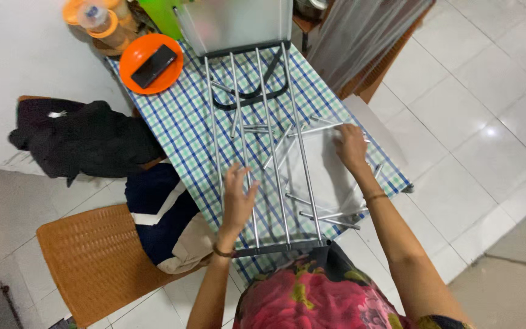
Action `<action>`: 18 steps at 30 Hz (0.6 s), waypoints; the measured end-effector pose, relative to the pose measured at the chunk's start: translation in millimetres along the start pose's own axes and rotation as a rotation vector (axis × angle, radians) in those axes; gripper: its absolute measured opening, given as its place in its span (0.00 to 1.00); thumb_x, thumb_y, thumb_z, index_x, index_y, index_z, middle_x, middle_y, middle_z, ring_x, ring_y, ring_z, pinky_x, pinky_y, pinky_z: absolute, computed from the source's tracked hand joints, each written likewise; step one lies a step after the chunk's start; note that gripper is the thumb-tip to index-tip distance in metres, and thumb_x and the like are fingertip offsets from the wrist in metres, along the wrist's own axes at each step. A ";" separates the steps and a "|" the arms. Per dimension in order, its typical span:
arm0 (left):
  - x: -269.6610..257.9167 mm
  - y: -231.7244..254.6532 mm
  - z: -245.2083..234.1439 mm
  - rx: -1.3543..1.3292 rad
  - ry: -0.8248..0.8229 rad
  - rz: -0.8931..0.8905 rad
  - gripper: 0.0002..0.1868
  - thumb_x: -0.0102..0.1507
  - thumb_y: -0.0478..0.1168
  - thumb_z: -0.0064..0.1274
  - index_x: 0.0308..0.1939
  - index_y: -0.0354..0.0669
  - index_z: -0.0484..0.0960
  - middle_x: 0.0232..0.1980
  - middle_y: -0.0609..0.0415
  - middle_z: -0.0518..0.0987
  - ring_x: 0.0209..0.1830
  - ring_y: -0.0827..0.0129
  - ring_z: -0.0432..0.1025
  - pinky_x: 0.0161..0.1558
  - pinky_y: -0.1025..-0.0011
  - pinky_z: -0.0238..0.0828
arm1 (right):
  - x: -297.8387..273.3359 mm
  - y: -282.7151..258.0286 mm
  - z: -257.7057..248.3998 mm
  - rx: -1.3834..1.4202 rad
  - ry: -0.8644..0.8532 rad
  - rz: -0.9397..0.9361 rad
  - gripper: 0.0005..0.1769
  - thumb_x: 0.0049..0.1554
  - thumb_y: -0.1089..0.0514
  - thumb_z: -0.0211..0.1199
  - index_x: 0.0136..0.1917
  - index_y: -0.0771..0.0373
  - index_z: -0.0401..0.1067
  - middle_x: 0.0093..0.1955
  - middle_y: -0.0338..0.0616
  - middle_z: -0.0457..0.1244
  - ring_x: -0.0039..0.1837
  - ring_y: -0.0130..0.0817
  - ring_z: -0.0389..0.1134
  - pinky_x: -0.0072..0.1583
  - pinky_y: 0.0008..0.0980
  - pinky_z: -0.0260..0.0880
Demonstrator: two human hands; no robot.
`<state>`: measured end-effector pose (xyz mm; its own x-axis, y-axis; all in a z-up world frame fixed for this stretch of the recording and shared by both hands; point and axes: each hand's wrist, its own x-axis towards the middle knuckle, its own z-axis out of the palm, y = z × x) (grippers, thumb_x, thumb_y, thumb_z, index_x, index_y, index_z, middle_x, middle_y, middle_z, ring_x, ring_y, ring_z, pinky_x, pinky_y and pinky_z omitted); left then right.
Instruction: The person assembles a metal drying rack by inserting rods into a frame and attaching a translucent panel. They handle multiple metal rods and a plastic panel, fitting them together on a table.
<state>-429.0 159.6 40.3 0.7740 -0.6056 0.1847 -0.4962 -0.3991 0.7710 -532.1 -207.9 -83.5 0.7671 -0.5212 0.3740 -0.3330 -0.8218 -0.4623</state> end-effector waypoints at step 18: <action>-75.9 87.3 97.8 -0.043 0.174 -0.020 0.13 0.67 0.38 0.57 0.54 0.40 0.78 0.65 0.41 0.70 0.66 0.44 0.67 0.64 0.55 0.66 | 99.4 40.0 -9.0 -0.002 -0.699 -0.110 0.14 0.57 0.53 0.68 0.53 0.62 0.74 0.48 0.51 0.71 0.50 0.46 0.71 0.52 0.45 0.69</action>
<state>-569.5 103.4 34.0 0.8417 -0.4682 0.2689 -0.4658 -0.3779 0.8001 -474.1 -294.7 -57.6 0.9686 -0.1656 -0.1854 -0.2335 -0.8622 -0.4495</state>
